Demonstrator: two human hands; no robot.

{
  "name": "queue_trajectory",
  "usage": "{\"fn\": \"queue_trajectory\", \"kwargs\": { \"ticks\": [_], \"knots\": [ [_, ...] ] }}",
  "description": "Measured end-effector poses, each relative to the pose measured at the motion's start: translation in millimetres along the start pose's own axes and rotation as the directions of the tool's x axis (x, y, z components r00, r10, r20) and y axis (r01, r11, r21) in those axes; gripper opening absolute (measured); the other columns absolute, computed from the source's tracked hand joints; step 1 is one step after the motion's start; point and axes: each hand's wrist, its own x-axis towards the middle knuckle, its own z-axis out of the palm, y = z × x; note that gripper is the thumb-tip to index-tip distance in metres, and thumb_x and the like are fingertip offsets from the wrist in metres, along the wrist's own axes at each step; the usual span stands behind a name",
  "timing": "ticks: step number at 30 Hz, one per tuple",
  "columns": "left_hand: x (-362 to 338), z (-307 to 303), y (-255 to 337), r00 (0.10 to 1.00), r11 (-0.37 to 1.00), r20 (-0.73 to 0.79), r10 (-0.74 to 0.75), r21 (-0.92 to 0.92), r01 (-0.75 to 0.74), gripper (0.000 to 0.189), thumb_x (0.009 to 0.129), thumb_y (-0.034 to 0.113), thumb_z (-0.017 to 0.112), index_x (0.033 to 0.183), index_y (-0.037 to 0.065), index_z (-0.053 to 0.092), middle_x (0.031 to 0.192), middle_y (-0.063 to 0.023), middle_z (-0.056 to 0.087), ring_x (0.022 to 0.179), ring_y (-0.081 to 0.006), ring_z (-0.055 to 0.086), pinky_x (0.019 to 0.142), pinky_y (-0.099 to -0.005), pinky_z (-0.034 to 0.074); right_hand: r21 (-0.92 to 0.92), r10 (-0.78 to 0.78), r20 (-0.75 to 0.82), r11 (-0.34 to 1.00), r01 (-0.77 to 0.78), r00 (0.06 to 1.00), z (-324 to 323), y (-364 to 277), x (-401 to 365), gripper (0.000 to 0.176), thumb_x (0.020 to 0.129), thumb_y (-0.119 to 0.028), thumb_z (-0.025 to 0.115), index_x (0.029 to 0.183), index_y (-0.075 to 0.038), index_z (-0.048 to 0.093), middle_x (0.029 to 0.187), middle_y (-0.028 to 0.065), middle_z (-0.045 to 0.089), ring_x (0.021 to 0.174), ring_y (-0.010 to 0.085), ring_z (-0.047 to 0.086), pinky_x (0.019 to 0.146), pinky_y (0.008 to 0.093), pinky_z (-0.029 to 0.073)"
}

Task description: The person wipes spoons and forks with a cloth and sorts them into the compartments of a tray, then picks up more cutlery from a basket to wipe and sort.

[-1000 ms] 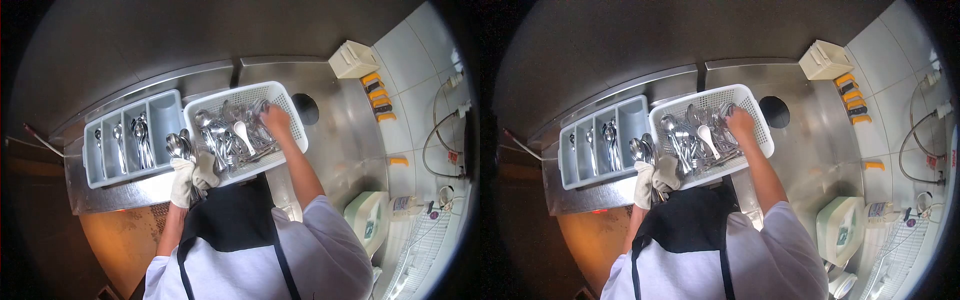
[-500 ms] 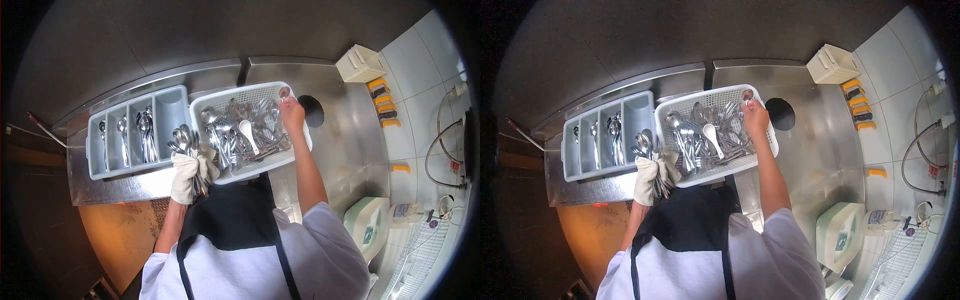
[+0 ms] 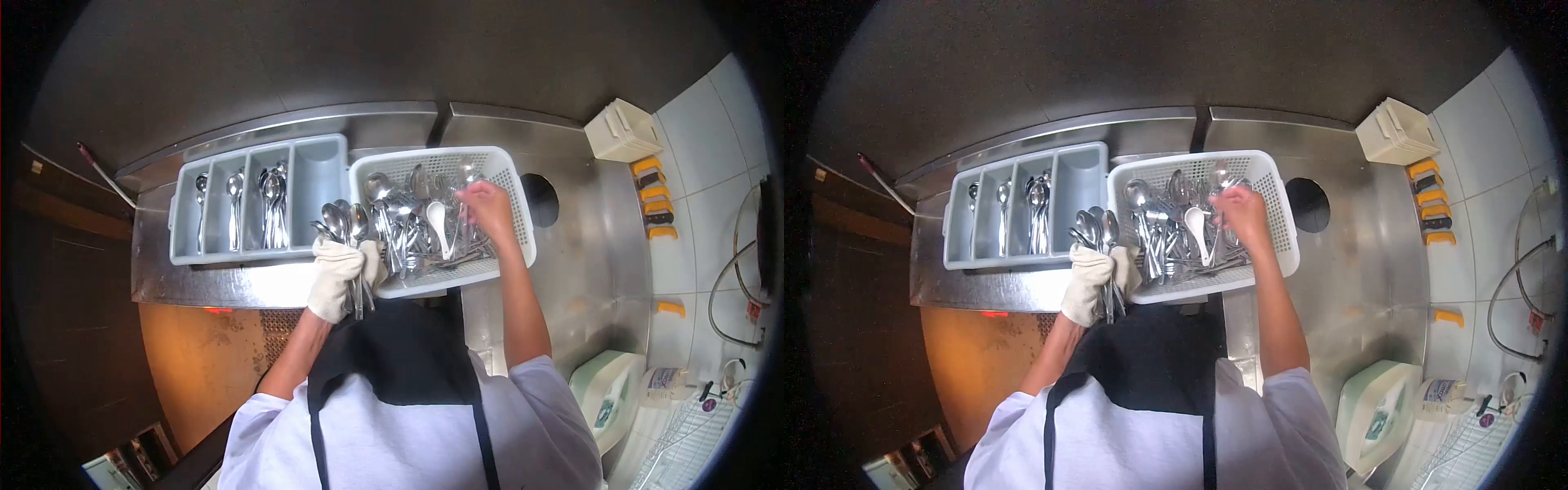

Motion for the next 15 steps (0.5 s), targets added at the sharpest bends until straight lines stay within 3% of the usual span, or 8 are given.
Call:
{"fn": "queue_trajectory", "kwargs": {
  "ticks": [3, 5, 7, 8, 10, 11, 13, 15],
  "knots": [
    [-29.3, 40.0, 25.9, 0.993, 0.967, -0.101, -0.052, -0.253, 0.025, 0.004, 0.096, 0.001, 0.056, 0.096, 0.000, 0.060, 0.087, -0.0008, 0.060, 0.078, -0.0066, 0.060, 0.062, -0.0221, 0.048, 0.208, -0.053, 0.230, 0.978, 0.004, 0.972, 42.1, -44.2, -43.5, 0.020, 0.090, -0.015, 0.073, 0.101, 0.001, 0.067, 0.087, 0.0099, 0.073, 0.065, 0.0146, 0.070, 0.049, 0.0220, 0.051],
    [-27.4, 41.4, 24.1, 0.986, 0.901, -0.051, -0.157, -0.415, 0.121, 0.006, 0.098, 0.008, 0.056, 0.098, 0.004, 0.059, 0.085, -0.0010, 0.058, 0.076, -0.0078, 0.059, 0.060, -0.0238, 0.048, 0.291, -0.044, 0.389, 0.953, -0.078, 0.920, 67.0, -77.0, -73.1, 0.024, 0.092, -0.015, 0.070, 0.108, 0.002, 0.066, 0.096, 0.0111, 0.074, 0.072, 0.0162, 0.072, 0.055, 0.0231, 0.055],
    [-23.8, 41.9, 24.6, 0.966, 0.800, 0.015, -0.258, -0.557, 0.222, 0.009, 0.100, 0.015, 0.055, 0.100, 0.007, 0.059, 0.084, -0.0012, 0.056, 0.074, -0.0091, 0.057, 0.058, -0.0255, 0.047, 0.317, -0.142, 0.432, 0.948, -0.003, 0.891, 85.6, -79.1, -82.2, 0.028, 0.094, -0.016, 0.069, 0.113, 0.004, 0.065, 0.100, 0.0110, 0.073, 0.081, 0.0172, 0.073, 0.059, 0.0238, 0.056],
    [-22.7, 41.4, 25.6, 0.952, 0.738, 0.050, -0.303, -0.620, 0.267, 0.011, 0.101, 0.019, 0.055, 0.101, 0.008, 0.058, 0.083, -0.0013, 0.055, 0.073, -0.0097, 0.056, 0.057, -0.0264, 0.046, 0.291, -0.196, 0.366, 0.953, 0.088, 0.910, 84.5, -78.1, -83.2, 0.026, 0.094, -0.018, 0.068, 0.110, 0.003, 0.068, 0.099, 0.0151, 0.074, 0.086, 0.0213, 0.074, 0.064, 0.0290, 0.057],
    [-29.4, 37.9, 25.0, 0.971, 0.893, 0.073, -0.229, -0.380, 0.240, 0.013, 0.102, 0.022, 0.054, 0.104, 0.010, 0.057, 0.082, -0.0002, 0.054, 0.071, -0.0096, 0.053, 0.058, -0.0261, 0.046, -0.141, -0.355, 0.094, 0.920, 0.365, 0.930, 67.8, -61.4, -62.1, 0.022, 0.093, -0.019, 0.067, 0.105, 0.000, 0.070, 0.096, 0.0178, 0.074, 0.086, 0.0266, 0.074, 0.067, 0.0348, 0.057],
    [-36.2, 35.5, 25.3, 0.989, 0.993, 0.104, -0.110, -0.037, 0.114, 0.013, 0.103, 0.022, 0.052, 0.107, 0.010, 0.057, 0.082, 0.0010, 0.053, 0.070, -0.0090, 0.051, 0.059, -0.0249, 0.046, -0.376, -0.463, -0.005, 0.822, 0.427, 0.886, 56.8, -46.7, -44.1, 0.021, 0.093, -0.019, 0.066, 0.102, -0.001, 0.071, 0.094, 0.0192, 0.074, 0.086, 0.0292, 0.073, 0.069, 0.0378, 0.057],
    [-38.1, 35.3, 32.6, 0.953, 0.992, 0.304, -0.003, -0.118, 0.041, 0.010, 0.103, 0.020, 0.050, 0.106, 0.013, 0.057, 0.080, 0.0036, 0.050, 0.070, -0.0074, 0.049, 0.060, -0.0229, 0.044, -0.658, -0.534, -0.151, 0.682, 0.318, 0.832, 26.3, 13.2, 4.7, 0.020, 0.088, -0.020, 0.066, 0.096, -0.003, 0.073, 0.088, 0.0211, 0.072, 0.086, 0.0361, 0.071, 0.075, 0.0459, 0.055],
    [-42.5, 35.3, 34.6, 0.991, 0.992, 0.092, -0.094, -0.072, 0.100, 0.009, 0.103, 0.019, 0.049, 0.105, 0.015, 0.057, 0.079, 0.0044, 0.048, 0.069, -0.0072, 0.047, 0.060, -0.0218, 0.042, -0.807, -0.210, -0.184, 0.590, -0.026, 0.960, -9.7, 51.6, 33.4, 0.020, 0.084, -0.018, 0.066, 0.094, -0.001, 0.073, 0.090, 0.0214, 0.071, 0.087, 0.0377, 0.070, 0.078, 0.0458, 0.056]
  ]
}}
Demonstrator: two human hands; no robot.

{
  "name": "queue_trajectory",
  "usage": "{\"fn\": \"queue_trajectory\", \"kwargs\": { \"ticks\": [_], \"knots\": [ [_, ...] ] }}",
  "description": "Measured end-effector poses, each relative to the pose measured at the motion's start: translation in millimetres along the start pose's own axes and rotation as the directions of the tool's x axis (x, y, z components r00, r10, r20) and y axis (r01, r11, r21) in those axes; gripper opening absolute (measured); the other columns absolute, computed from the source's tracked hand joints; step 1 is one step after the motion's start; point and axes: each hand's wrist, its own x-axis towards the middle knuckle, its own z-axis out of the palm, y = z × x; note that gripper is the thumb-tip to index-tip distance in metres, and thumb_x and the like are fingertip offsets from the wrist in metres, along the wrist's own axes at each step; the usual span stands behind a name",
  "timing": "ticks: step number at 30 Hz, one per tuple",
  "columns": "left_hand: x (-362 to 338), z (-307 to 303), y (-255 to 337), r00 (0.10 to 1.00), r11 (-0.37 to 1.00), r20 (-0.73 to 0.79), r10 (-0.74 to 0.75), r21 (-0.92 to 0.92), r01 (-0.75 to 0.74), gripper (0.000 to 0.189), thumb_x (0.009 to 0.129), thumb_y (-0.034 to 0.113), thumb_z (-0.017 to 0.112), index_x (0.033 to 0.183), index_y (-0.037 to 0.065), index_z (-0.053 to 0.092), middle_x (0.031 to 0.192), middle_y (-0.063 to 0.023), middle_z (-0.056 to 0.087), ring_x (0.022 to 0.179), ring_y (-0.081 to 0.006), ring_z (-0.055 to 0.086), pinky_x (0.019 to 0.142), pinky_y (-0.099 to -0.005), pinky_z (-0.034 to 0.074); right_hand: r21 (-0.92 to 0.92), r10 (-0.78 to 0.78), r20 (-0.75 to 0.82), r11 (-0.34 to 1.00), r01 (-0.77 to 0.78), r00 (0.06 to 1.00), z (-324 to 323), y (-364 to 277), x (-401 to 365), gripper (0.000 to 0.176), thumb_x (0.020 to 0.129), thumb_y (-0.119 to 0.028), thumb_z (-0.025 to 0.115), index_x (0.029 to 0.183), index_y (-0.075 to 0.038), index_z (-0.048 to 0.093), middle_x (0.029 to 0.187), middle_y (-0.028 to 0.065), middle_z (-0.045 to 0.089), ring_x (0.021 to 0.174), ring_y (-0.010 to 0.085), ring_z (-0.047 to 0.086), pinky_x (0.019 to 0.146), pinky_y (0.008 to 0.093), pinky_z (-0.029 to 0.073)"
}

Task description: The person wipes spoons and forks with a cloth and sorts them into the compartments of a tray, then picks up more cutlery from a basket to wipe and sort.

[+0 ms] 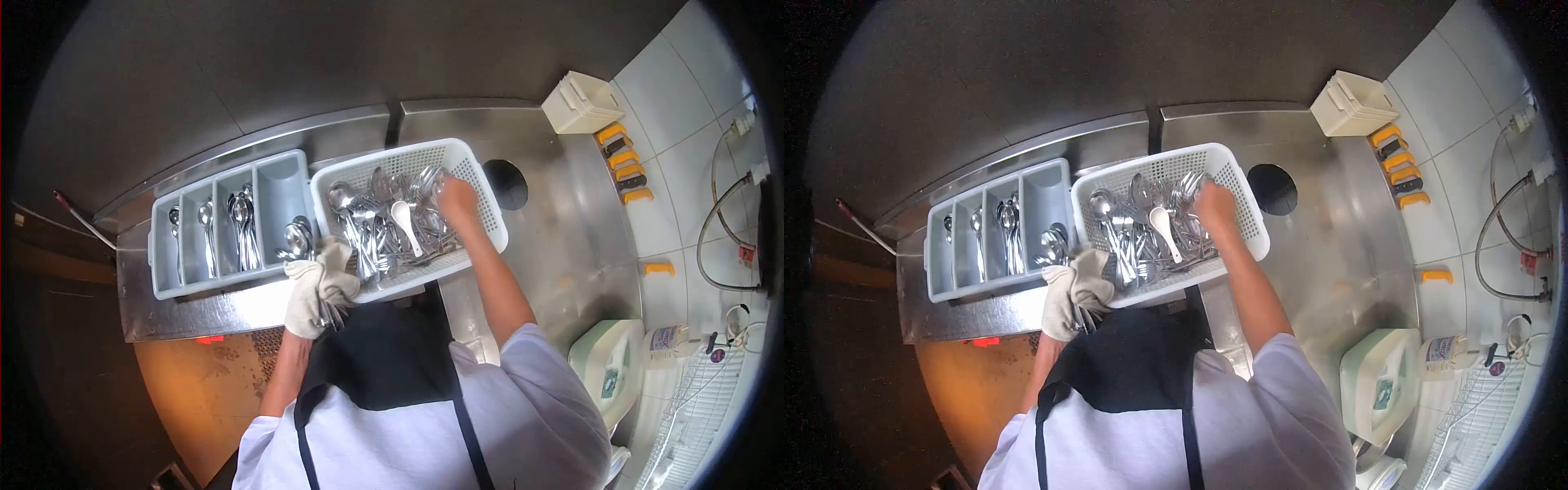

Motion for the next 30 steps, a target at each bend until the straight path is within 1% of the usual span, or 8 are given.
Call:
{"fn": "queue_trajectory", "kwargs": {
  "ticks": [2, 5, 9, 12, 18, 19, 24, 30],
  "knots": [
    [-2.3, -10.8, 2.8, 0.974, 0.976, 0.226, 0.035, -0.218, 0.016, 0.012, 0.104, 0.015, 0.045, 0.106, 0.014, 0.057, 0.086, 0.0025, 0.049, 0.074, -0.0077, 0.047, 0.066, -0.0229, 0.042, -0.062, 0.073, 0.024, 0.995, -0.071, 0.997, 17.7, 26.9, 4.4, 0.021, 0.082, -0.018, 0.067, 0.091, 0.000, 0.073, 0.090, 0.0220, 0.071, 0.088, 0.0383, 0.070, 0.080, 0.0466, 0.055],
    [-1.3, -28.2, -1.9, 0.987, 0.961, 0.139, 0.084, -0.273, -0.044, 0.018, 0.105, 0.010, 0.039, 0.112, 0.006, 0.055, 0.100, -0.0028, 0.054, 0.090, -0.0112, 0.055, 0.087, -0.0256, 0.045, -0.063, 0.126, 0.081, 0.991, -0.121, 0.989, 35.9, 37.5, 7.3, 0.026, 0.079, -0.021, 0.068, 0.094, 0.000, 0.072, 0.094, 0.0225, 0.071, 0.092, 0.0394, 0.069, 0.081, 0.0476, 0.055],
    [3.9, -33.2, -0.6, 0.908, 0.960, 0.313, 0.279, -0.091, -0.263, 0.023, 0.105, 0.009, 0.040, 0.121, 0.001, 0.054, 0.106, -0.0032, 0.054, 0.097, -0.0109, 0.054, 0.091, -0.0258, 0.044, -0.014, 0.196, 0.163, 0.980, -0.197, 0.967, 33.4, 38.4, 11.1, 0.024, 0.078, -0.022, 0.071, 0.089, 0.000, 0.073, 0.093, 0.0229, 0.071, 0.093, 0.0396, 0.069, 0.082, 0.0475, 0.054],
    [12.4, -59.9, -9.2, 0.934, 0.920, 0.186, 0.305, 0.197, -0.340, 0.029, 0.105, 0.010, 0.041, 0.129, -0.001, 0.053, 0.110, -0.0029, 0.054, 0.102, -0.0098, 0.053, 0.093, -0.0251, 0.043, -0.030, 0.184, 0.150, 0.983, -0.182, 0.971, 40.6, 46.9, 14.5, 0.029, 0.078, -0.027, 0.073, 0.090, -0.001, 0.073, 0.093, 0.0208, 0.072, 0.091, 0.0401, 0.069, 0.081, 0.0481, 0.054],
    [15.3, -52.0, -8.9, 0.967, 0.963, -0.039, 0.253, -0.085, -0.255, 0.008, 0.099, 0.006, 0.054, 0.103, 0.013, 0.055, 0.094, 0.0031, 0.051, 0.084, -0.0058, 0.051, 0.078, -0.0231, 0.046, 0.207, 0.143, 0.154, 0.963, -0.173, 0.978, 33.6, 61.6, 14.3, 0.039, 0.076, -0.037, 0.077, 0.084, 0.000, 0.071, 0.077, 0.0149, 0.071, 0.078, 0.0404, 0.068, 0.076, 0.0478, 0.054],
    [12.1, -45.2, -6.8, 0.971, 0.971, -0.053, 0.234, -0.042, -0.236, 0.008, 0.100, 0.007, 0.054, 0.106, 0.012, 0.056, 0.093, 0.0029, 0.052, 0.084, -0.0057, 0.051, 0.078, -0.0229, 0.046, 0.287, 0.158, 0.154, 0.937, -0.197, 0.975, 34.1, 62.6, 13.9, 0.033, 0.079, -0.031, 0.077, 0.074, -0.001, 0.064, 0.069, 0.0137, 0.068, 0.056, 0.0224, 0.065, 0.058, 0.0376, 0.053],
    [0.6, -30.1, 2.9, 0.971, 0.985, 0.168, 0.173, -0.050, -0.166, 0.036, 0.104, 0.012, 0.043, 0.136, -0.002, 0.051, 0.110, -0.0018, 0.053, 0.104, -0.0105, 0.050, 0.098, -0.0264, 0.038, 0.646, 0.179, 0.297, 0.686, -0.335, 0.938, 27.3, 61.7, 7.9, 0.024, 0.088, -0.023, 0.070, 0.092, -0.002, 0.062, 0.073, 0.0097, 0.070, 0.052, 0.0123, 0.062, 0.047, 0.0254, 0.047],
    [3.3, -22.8, 0.4, 0.982, 0.983, 0.070, 0.175, -0.070, -0.170, 0.025, 0.103, 0.012, 0.047, 0.124, 0.002, 0.057, 0.104, -0.0015, 0.054, 0.093, -0.0099, 0.050, 0.087, -0.0257, 0.040, 0.902, 0.081, 0.377, 0.195, -0.386, 0.923, -4.8, 53.0, -1.1, 0.023, 0.095, -0.027, 0.064, 0.098, -0.004, 0.059, 0.086, 0.0102, 0.072, 0.053, 0.0100, 0.059, 0.049, 0.0259, 0.048]
  ]
}}
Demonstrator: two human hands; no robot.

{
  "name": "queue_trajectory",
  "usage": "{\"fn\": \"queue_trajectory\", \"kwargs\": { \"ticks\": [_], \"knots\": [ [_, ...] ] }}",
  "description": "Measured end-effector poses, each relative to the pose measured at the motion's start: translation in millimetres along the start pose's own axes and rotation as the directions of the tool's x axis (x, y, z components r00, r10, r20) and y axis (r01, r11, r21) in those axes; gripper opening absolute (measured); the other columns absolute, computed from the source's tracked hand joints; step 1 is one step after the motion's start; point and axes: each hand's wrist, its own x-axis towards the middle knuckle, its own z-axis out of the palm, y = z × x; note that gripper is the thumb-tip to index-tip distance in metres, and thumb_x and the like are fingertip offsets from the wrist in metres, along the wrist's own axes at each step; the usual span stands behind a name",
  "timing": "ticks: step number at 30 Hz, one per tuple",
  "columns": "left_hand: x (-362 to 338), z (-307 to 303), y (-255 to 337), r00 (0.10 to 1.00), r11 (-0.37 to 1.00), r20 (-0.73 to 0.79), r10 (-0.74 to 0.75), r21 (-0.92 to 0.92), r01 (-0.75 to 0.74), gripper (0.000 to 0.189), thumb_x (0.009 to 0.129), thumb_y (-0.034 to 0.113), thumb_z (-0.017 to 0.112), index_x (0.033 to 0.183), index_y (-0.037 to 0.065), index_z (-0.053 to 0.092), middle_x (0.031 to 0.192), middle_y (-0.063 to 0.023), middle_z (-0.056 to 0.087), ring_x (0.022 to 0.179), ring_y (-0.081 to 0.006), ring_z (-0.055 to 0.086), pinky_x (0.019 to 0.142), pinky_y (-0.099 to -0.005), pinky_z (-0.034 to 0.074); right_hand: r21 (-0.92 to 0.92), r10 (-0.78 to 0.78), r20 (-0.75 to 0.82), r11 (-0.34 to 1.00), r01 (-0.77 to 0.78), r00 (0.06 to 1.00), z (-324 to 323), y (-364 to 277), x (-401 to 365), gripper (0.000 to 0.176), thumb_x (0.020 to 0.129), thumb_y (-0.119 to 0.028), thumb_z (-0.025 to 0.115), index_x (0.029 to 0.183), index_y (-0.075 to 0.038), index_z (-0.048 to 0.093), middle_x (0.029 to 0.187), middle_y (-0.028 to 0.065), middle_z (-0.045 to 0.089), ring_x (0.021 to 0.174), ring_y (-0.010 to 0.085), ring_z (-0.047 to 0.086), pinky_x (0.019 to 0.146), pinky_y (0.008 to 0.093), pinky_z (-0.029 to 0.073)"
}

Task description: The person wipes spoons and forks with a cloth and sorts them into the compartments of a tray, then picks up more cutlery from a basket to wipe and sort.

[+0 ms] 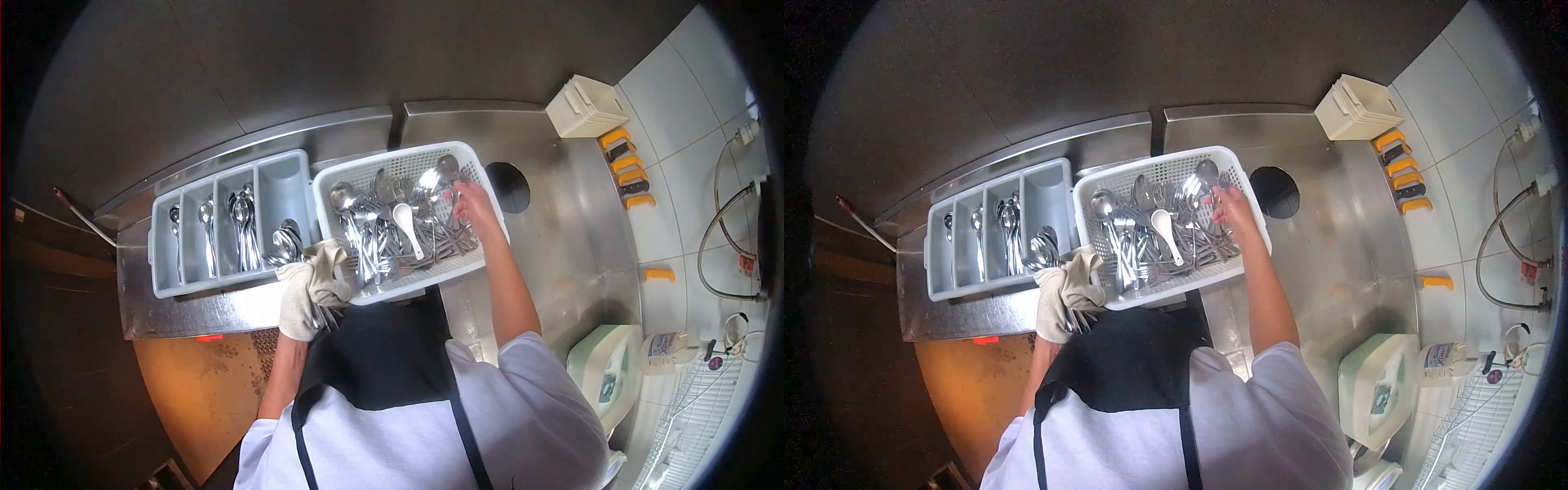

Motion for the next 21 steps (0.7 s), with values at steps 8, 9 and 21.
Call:
{"fn": "queue_trajectory", "kwargs": {
  "ticks": [8, 9, 21],
  "knots": [
    [13.8, -19.3, -10.5, 0.999, 0.999, -0.031, 0.028, 0.039, -0.027, 0.012, 0.102, 0.017, 0.054, 0.110, 0.013, 0.061, 0.094, 0.0030, 0.059, 0.070, -0.0078, 0.051, 0.061, -0.0233, 0.045, -0.204, -0.259, -0.067, 0.949, 0.241, 0.963, -2.5, 1.8, 7.4, 0.028, 0.096, -0.026, 0.065, 0.106, -0.001, 0.071, 0.087, 0.0046, 0.070, 0.058, 0.0078, 0.060, 0.052, 0.0244, 0.048],
    [13.5, -21.7, -12.0, 0.998, 0.998, -0.066, 0.014, 0.061, -0.010, 0.010, 0.102, 0.017, 0.054, 0.109, 0.014, 0.061, 0.092, 0.0035, 0.058, 0.069, -0.0078, 0.050, 0.060, -0.0234, 0.045, -0.234, -0.293, -0.119, 0.937, 0.260, 0.949, 0.0, 2.7, 10.7, 0.026, 0.095, -0.024, 0.066, 0.105, -0.001, 0.072, 0.086, 0.0043, 0.070, 0.059, 0.0078, 0.060, 0.053, 0.0246, 0.048],
    [23.0, -24.2, -19.0, 0.981, 0.955, -0.107, -0.164, -0.267, 0.131, 0.014, 0.105, 0.018, 0.048, 0.096, 0.017, 0.059, 0.074, 0.0080, 0.051, 0.068, -0.0061, 0.048, 0.064, -0.0246, 0.044, -0.300, -0.431, 0.054, 0.853, 0.427, 0.901, 85.1, -32.8, -35.7, 0.021, 0.098, -0.015, 0.060, 0.112, -0.004, 0.072, 0.086, 0.0040, 0.072, 0.060, 0.0056, 0.056, 0.056, 0.0215, 0.047]
  ]
}}
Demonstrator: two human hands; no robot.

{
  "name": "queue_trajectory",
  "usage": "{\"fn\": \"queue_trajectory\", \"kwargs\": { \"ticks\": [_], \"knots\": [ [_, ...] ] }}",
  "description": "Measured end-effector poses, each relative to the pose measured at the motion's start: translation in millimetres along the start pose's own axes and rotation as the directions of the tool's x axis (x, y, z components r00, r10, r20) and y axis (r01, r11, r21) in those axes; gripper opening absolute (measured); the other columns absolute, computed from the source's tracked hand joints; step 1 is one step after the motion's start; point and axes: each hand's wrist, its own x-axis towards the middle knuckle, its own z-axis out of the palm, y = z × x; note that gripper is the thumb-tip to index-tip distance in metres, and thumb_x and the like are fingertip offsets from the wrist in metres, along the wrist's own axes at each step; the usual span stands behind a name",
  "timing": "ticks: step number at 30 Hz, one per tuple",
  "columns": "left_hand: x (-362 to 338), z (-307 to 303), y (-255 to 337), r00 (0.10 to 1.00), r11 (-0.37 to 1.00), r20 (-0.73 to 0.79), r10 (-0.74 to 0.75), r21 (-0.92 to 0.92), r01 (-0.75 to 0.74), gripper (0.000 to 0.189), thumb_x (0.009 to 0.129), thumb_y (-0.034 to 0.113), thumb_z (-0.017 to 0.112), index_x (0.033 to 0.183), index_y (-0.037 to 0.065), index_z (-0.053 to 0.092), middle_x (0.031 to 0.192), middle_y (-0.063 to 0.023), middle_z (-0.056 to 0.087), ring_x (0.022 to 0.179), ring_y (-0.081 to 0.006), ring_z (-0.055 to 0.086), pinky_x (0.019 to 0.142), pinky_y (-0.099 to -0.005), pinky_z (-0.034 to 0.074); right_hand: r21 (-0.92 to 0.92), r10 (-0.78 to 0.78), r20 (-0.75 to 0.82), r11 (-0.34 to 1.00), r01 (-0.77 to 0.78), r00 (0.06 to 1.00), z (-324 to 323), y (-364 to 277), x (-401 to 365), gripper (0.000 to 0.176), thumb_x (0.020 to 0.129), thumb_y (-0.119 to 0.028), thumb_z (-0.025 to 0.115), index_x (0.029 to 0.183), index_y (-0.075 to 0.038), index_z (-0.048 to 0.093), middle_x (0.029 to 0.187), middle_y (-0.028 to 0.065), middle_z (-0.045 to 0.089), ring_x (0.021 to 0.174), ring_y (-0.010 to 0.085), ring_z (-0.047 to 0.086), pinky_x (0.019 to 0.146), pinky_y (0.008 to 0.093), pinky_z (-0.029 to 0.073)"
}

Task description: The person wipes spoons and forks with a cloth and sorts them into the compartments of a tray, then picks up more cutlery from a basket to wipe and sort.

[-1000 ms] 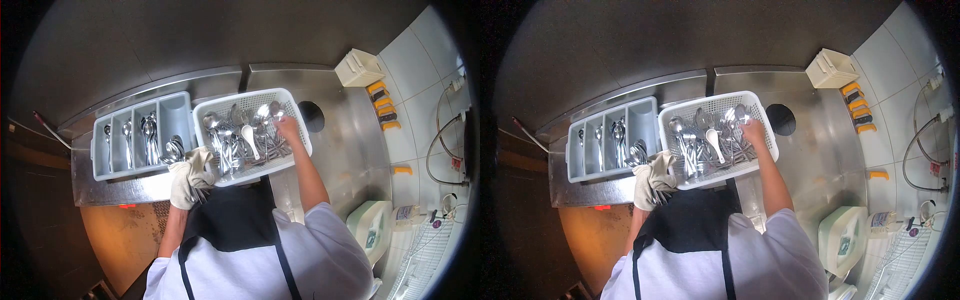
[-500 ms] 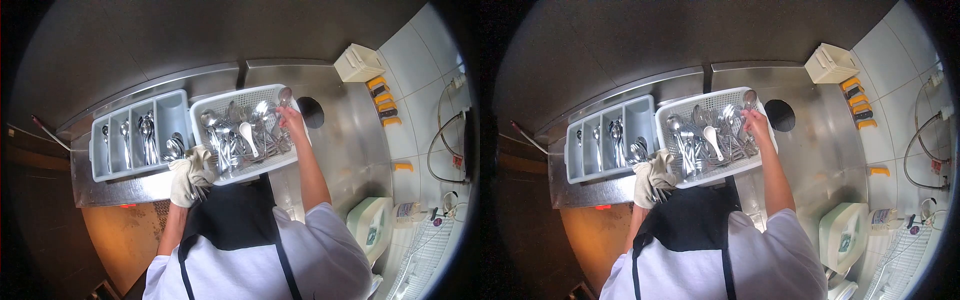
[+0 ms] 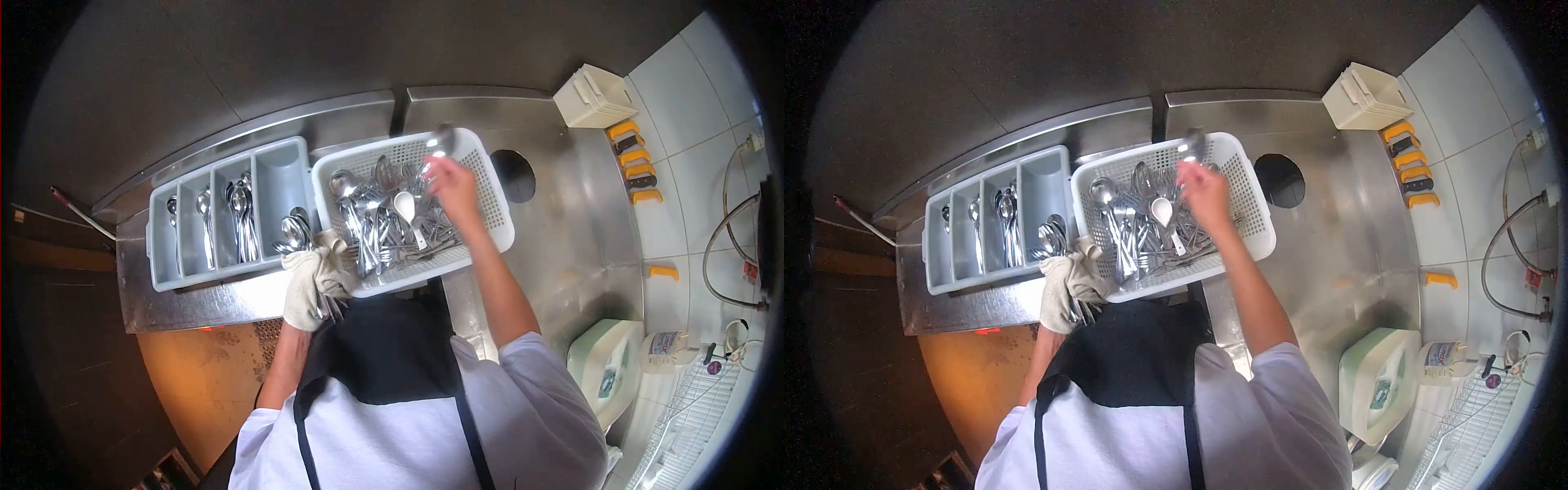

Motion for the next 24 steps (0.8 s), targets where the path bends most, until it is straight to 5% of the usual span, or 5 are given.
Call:
{"fn": "queue_trajectory", "kwargs": {
  "ticks": [5, 8, 14, 17, 24],
  "knots": [
    [-25.2, 55.4, 2.8, 0.994, 0.981, -0.102, -0.041, 0.187, 0.060, 0.021, 0.106, 0.012, 0.042, 0.093, 0.016, 0.058, 0.074, 0.0057, 0.051, 0.071, -0.0061, 0.048, 0.071, -0.0222, 0.042, 0.128, 0.173, 0.363, 0.964, -0.233, 0.916, 72.4, -8.4, -16.2, 0.023, 0.097, -0.020, 0.062, 0.112, -0.005, 0.072, 0.082, 0.0069, 0.072, 0.061, 0.0117, 0.065, 0.056, 0.0274, 0.052],
    [-12.4, 23.6, 4.6, 1.000, 0.987, 0.003, -0.028, 0.159, 0.027, 0.025, 0.106, 0.009, 0.040, 0.092, 0.016, 0.059, 0.074, 0.0032, 0.052, 0.074, -0.0070, 0.050, 0.076, -0.0217, 0.041, -0.396, -0.033, 0.228, 0.910, 0.124, 0.973, 59.1, -7.6, -13.0, 0.027, 0.093, -0.027, 0.065, 0.104, -0.003, 0.072, 0.084, 0.0180, 0.072, 0.076, 0.0313, 0.071, 0.066, 0.0420, 0.055],
    [-2.8, 0.2, 13.4, 0.994, 0.985, -0.101, 0.034, -0.164, -0.051, 0.018, 0.093, 0.004, 0.044, 0.085, 0.008, 0.059, 0.077, -0.0041, 0.057, 0.078, -0.0117, 0.053, 0.079, -0.0248, 0.041, -0.903, 0.293, 0.059, 0.423, -0.074, 0.954, -25.6, 56.3, -7.0, 0.038, 0.085, -0.040, 0.069, 0.091, -0.003, 0.074, 0.088, 0.0197, 0.072, 0.083, 0.0388, 0.069, 0.075, 0.0488, 0.054],
    [-14.4, 22.4, 16.7, 0.904, -0.129, 0.363, -0.227, -0.931, 0.342, 0.011, 0.089, 0.002, 0.046, 0.087, 0.001, 0.057, 0.083, -0.0132, 0.062, 0.080, -0.0173, 0.055, 0.077, -0.0270, 0.040, -0.859, 0.351, 0.059, 0.495, -0.132, 0.934, -37.7, 87.0, -13.0, 0.037, 0.081, -0.038, 0.072, 0.086, -0.002, 0.074, 0.083, 0.0207, 0.070, 0.078, 0.0378, 0.068, 0.073, 0.0477, 0.053],
    [-17.6, 45.9, 17.4, 0.854, -0.435, 0.405, -0.326, -0.866, 0.245, 0.017, 0.093, 0.003, 0.049, 0.104, -0.010, 0.048, 0.081, -0.0256, 0.064, 0.075, -0.0253, 0.061, 0.070, -0.0326, 0.044, -0.403, 0.594, 0.050, 0.747, -0.528, 0.803, -60.0, 108.3, -13.2, 0.023, 0.081, -0.022, 0.075, 0.076, 0.000, 0.072, 0.067, 0.0091, 0.066, 0.046, 0.0153, 0.056, 0.043, 0.0324, 0.042]
  ]
}}
